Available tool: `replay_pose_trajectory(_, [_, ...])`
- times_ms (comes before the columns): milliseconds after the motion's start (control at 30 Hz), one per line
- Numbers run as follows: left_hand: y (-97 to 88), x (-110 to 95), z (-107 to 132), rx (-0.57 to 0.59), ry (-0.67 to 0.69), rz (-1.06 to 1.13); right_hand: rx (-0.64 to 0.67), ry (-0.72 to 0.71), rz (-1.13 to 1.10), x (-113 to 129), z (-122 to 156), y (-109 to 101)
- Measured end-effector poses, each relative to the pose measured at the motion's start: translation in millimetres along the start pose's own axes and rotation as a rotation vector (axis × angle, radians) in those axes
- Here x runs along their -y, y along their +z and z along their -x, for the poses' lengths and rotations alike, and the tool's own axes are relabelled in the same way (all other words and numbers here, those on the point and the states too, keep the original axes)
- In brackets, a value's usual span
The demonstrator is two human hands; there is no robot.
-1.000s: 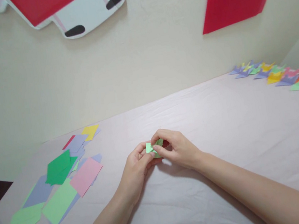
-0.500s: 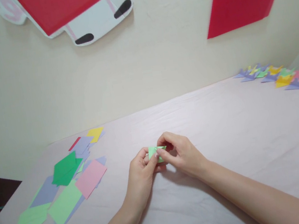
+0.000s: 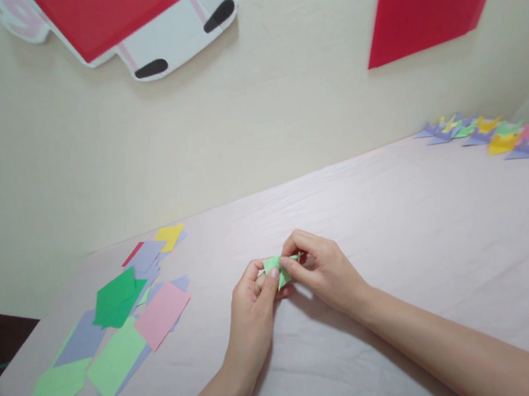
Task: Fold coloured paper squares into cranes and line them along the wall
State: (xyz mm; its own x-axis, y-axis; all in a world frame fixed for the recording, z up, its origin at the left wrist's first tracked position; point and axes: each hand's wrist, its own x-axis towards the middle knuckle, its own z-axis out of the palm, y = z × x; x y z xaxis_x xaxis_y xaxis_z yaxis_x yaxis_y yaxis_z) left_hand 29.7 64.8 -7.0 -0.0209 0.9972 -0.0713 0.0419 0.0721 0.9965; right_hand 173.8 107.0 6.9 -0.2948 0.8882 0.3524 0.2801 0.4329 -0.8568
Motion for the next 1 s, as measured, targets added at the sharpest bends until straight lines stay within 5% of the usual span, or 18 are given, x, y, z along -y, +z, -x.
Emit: replay_pose_trajectory(1000, [-0.6, -2.0, -7.0, -0.081, -0.014, 0.173, 0.000, 0.209, -0.347, -7.2, 1.4, 0.9])
